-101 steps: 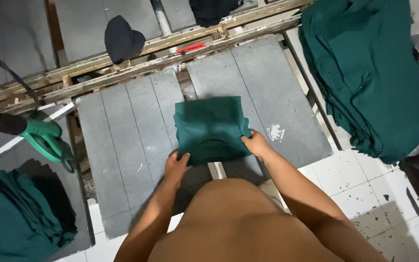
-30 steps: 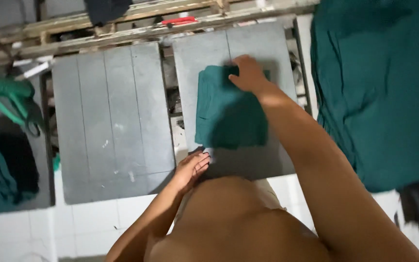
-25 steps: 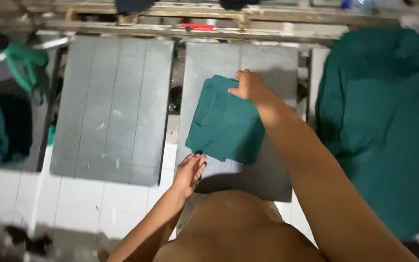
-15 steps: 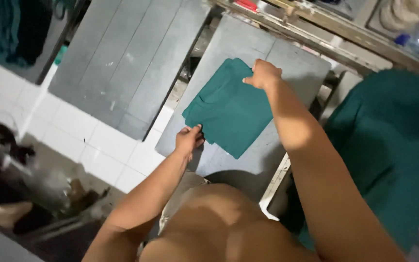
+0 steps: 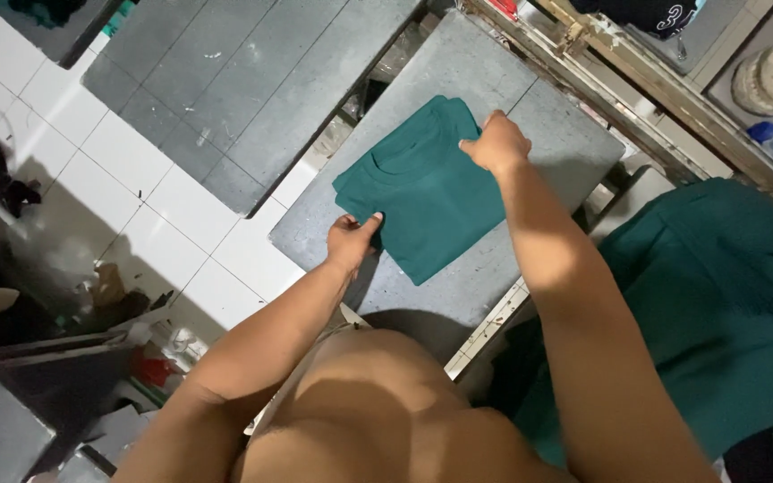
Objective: The person folds green t-shirts by hand on a wooden surface, smoothing the fabric and stacking the folded garments.
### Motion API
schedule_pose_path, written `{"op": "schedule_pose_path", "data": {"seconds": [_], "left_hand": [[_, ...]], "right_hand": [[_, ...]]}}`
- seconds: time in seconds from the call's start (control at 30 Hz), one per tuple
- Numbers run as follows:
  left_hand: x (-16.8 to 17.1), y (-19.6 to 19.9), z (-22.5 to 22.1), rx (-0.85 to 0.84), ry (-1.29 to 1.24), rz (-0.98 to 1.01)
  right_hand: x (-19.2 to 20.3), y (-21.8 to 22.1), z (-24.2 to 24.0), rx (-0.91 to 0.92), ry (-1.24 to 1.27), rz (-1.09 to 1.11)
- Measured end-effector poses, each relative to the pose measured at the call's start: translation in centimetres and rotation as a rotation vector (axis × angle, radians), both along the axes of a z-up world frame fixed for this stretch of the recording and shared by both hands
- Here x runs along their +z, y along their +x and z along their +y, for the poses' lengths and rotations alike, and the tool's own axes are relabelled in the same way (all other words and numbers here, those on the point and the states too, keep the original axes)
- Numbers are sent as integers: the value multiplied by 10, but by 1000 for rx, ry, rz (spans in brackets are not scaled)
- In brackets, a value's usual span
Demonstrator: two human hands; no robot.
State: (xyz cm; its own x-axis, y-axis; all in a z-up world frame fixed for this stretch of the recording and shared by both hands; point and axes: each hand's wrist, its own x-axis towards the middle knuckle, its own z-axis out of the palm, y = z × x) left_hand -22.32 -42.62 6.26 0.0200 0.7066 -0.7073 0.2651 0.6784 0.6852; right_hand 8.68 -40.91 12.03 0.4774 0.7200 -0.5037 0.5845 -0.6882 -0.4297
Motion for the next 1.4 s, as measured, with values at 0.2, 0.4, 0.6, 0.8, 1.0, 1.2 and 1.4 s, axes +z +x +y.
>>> {"op": "schedule_pose_path", "data": {"seconds": [0.2, 0.4, 0.6, 0.8, 1.0, 1.2, 1.4], "left_hand": [[-112, -16, 7, -68, 154, 104], [-6, -10, 10, 38, 179, -40], [35, 3, 18, 131, 53, -125], [-26, 9, 46, 16, 153, 95], [0, 21, 40, -19, 357, 29], [1, 16, 16, 95, 186, -115], [-27, 21, 20, -63, 141, -52]], "right_hand": [[-29, 7, 6, 60, 65, -17], [-25, 10, -3, 52, 40, 105], [-4, 0, -3, 15, -13, 107], [-12, -13, -2, 47, 31, -13], [-37, -11, 4, 41, 12, -40], [-45, -12, -4, 45, 286, 8], [31, -19, -24, 63, 64, 225]]}}
